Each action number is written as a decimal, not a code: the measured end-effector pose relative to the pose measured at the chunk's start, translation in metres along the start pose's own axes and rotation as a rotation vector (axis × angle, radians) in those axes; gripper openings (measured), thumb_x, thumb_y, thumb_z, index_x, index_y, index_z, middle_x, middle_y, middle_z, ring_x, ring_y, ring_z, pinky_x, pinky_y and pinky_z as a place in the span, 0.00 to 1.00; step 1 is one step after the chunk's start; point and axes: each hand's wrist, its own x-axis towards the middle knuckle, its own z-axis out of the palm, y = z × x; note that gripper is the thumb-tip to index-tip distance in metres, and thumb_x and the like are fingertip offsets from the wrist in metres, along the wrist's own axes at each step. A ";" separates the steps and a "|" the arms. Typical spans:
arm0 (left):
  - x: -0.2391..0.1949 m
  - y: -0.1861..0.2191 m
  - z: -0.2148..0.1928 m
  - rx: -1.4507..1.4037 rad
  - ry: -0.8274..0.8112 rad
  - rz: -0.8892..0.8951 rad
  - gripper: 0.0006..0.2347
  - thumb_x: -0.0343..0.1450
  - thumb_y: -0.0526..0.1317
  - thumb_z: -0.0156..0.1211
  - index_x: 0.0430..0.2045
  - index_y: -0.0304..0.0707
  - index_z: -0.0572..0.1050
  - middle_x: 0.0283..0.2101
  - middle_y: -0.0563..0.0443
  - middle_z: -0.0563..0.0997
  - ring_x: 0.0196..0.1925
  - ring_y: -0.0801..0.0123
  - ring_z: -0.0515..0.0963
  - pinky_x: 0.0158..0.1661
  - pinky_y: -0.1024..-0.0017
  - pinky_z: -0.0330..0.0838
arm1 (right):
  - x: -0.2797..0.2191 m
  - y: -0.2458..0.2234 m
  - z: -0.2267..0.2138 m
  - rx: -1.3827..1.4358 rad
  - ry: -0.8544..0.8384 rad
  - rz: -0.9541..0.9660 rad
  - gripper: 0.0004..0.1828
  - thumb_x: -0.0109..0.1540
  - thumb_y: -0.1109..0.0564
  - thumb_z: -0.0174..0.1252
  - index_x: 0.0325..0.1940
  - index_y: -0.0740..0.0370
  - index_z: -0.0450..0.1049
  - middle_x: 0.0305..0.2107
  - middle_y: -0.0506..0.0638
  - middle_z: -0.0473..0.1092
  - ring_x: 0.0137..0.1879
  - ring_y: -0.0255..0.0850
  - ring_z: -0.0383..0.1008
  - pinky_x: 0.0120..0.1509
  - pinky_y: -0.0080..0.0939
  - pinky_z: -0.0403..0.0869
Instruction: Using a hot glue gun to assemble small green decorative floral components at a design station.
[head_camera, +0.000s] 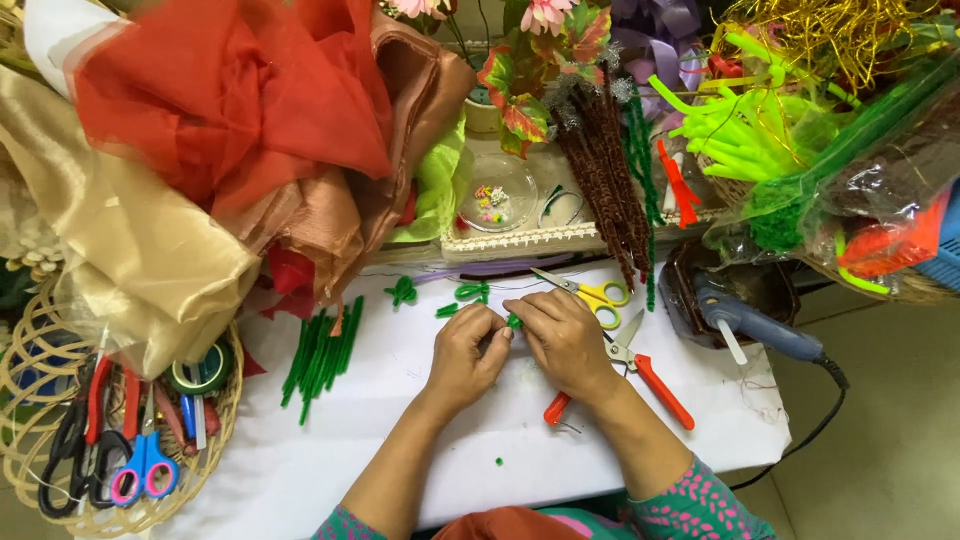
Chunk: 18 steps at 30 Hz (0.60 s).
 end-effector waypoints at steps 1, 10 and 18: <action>0.000 0.001 0.000 0.003 0.002 0.002 0.06 0.67 0.35 0.55 0.18 0.39 0.72 0.19 0.47 0.72 0.25 0.56 0.73 0.29 0.65 0.68 | -0.001 0.001 0.000 0.002 0.003 -0.003 0.11 0.60 0.59 0.51 0.45 0.54 0.75 0.32 0.47 0.70 0.38 0.44 0.71 0.44 0.44 0.71; -0.001 0.003 0.000 -0.027 0.012 -0.014 0.06 0.67 0.35 0.55 0.18 0.39 0.73 0.19 0.47 0.72 0.24 0.57 0.73 0.29 0.67 0.67 | -0.001 0.002 0.003 0.023 0.048 0.001 0.11 0.60 0.59 0.52 0.45 0.53 0.75 0.32 0.47 0.70 0.38 0.44 0.72 0.44 0.43 0.70; -0.002 0.001 0.004 0.005 -0.003 -0.003 0.06 0.67 0.34 0.55 0.18 0.38 0.73 0.18 0.46 0.71 0.23 0.58 0.72 0.28 0.67 0.67 | -0.007 0.010 0.010 0.002 0.046 0.013 0.09 0.60 0.58 0.52 0.42 0.53 0.75 0.30 0.46 0.70 0.37 0.44 0.72 0.44 0.43 0.70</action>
